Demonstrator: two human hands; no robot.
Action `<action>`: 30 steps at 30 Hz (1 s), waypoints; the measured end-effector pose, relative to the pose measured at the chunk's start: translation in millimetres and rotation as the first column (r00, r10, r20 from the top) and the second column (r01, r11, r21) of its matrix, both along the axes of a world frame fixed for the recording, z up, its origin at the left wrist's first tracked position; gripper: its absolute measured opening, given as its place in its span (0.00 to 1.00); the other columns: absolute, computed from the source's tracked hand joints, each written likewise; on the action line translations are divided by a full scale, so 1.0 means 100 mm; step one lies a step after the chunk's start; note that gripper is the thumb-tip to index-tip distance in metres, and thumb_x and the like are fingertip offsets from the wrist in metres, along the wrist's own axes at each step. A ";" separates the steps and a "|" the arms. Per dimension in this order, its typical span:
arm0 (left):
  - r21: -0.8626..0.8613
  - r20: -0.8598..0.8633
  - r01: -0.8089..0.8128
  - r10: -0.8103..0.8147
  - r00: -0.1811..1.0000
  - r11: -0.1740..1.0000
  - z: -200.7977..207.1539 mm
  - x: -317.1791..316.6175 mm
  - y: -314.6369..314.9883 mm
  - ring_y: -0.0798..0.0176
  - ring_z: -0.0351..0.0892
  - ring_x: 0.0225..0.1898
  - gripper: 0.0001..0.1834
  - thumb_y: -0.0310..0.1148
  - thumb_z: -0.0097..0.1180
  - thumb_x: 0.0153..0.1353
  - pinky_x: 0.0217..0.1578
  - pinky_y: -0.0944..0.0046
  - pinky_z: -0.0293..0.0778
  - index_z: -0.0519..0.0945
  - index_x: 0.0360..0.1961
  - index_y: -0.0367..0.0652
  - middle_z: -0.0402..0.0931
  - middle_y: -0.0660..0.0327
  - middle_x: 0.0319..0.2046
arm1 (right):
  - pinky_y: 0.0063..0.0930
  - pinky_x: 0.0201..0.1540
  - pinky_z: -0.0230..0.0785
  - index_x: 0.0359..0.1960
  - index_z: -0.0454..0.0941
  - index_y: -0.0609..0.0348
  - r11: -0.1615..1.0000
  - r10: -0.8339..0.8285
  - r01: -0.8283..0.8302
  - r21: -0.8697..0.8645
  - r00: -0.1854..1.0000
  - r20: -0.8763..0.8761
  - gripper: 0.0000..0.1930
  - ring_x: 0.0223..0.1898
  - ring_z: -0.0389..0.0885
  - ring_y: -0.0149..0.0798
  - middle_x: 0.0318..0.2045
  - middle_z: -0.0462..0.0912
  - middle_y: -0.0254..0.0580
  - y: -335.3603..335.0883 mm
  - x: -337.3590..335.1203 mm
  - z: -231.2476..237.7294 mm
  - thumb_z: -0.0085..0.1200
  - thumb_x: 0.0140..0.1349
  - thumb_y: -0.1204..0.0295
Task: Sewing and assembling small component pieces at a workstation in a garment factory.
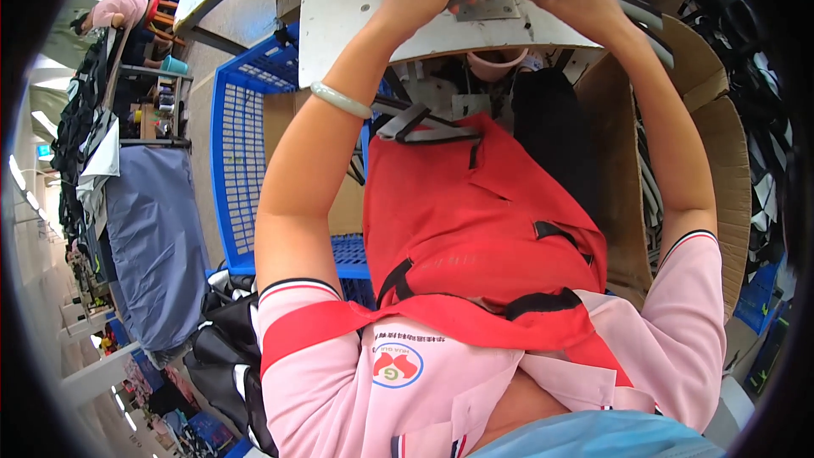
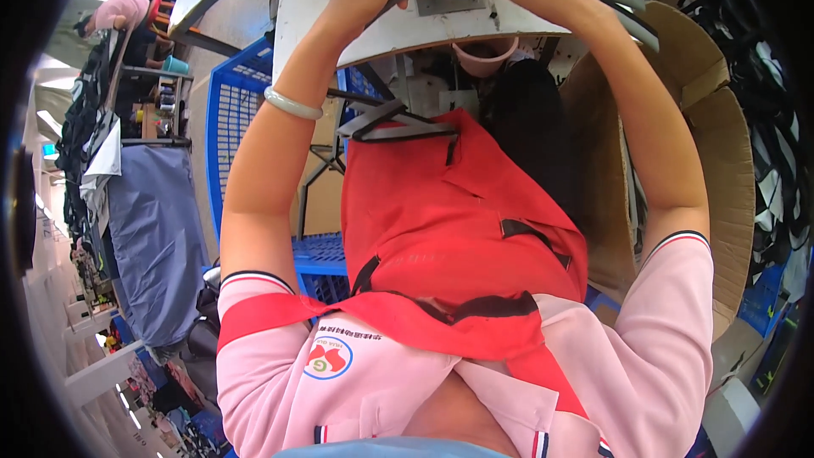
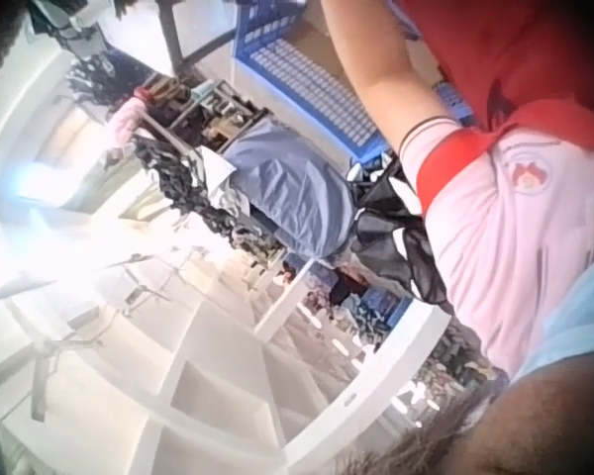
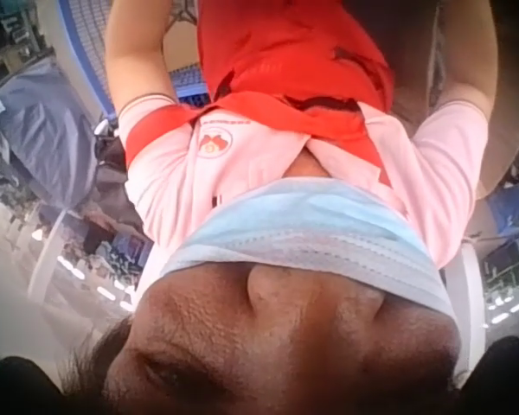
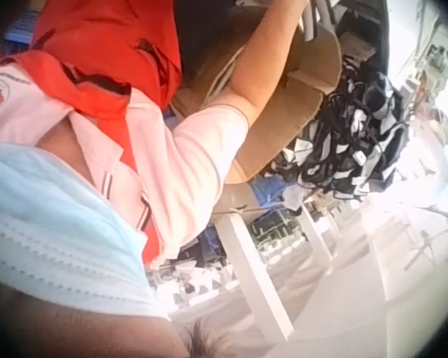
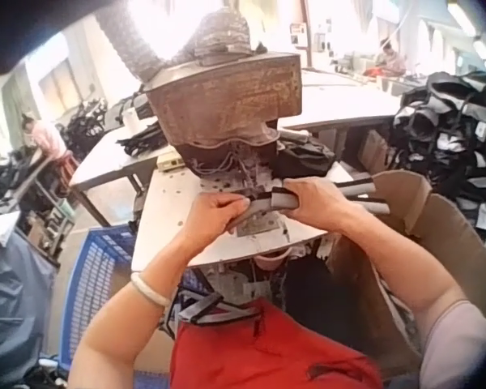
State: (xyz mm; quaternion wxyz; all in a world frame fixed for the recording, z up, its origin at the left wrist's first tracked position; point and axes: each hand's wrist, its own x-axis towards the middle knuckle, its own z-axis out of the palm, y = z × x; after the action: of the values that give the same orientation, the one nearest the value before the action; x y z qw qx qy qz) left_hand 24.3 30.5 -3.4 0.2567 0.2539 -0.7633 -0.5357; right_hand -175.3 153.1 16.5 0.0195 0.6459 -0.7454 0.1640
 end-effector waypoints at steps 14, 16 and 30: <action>-0.163 0.001 -0.196 0.199 0.980 0.967 0.07 -0.06 -0.21 0.69 0.72 0.19 0.13 0.35 0.58 0.63 0.21 0.66 0.66 0.85 0.30 0.33 0.76 0.62 0.16 | 0.48 0.44 0.71 0.40 0.76 0.67 0.991 -0.014 0.025 -0.129 0.997 0.082 0.22 0.42 0.79 0.60 0.34 0.81 0.61 0.07 0.11 0.34 0.61 0.54 0.59; -0.541 -0.078 -0.171 0.153 0.985 0.824 0.09 0.00 -0.06 0.57 0.77 0.21 0.13 0.35 0.58 0.60 0.25 0.58 0.70 0.82 0.31 0.32 0.79 0.47 0.20 | 0.44 0.48 0.70 0.45 0.75 0.65 0.988 0.081 -0.081 -0.132 0.997 -0.003 0.21 0.47 0.77 0.58 0.42 0.79 0.57 0.21 0.15 0.16 0.60 0.55 0.63; -0.344 -0.350 -0.156 0.028 0.936 0.926 0.25 0.18 0.83 0.57 0.81 0.27 0.10 0.29 0.53 0.64 0.29 0.63 0.75 0.81 0.38 0.31 0.82 0.54 0.25 | 0.39 0.47 0.70 0.41 0.77 0.61 0.896 0.380 -0.430 -0.114 0.873 -0.307 0.13 0.43 0.79 0.49 0.38 0.81 0.47 0.58 0.76 -0.18 0.57 0.53 0.73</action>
State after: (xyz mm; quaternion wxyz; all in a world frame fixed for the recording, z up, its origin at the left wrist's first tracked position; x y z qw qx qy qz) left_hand 42.7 113.5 21.5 0.4522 0.1414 -0.7812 -0.4066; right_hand -99.3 210.9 -1.0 0.1462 0.8000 -0.5651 0.1387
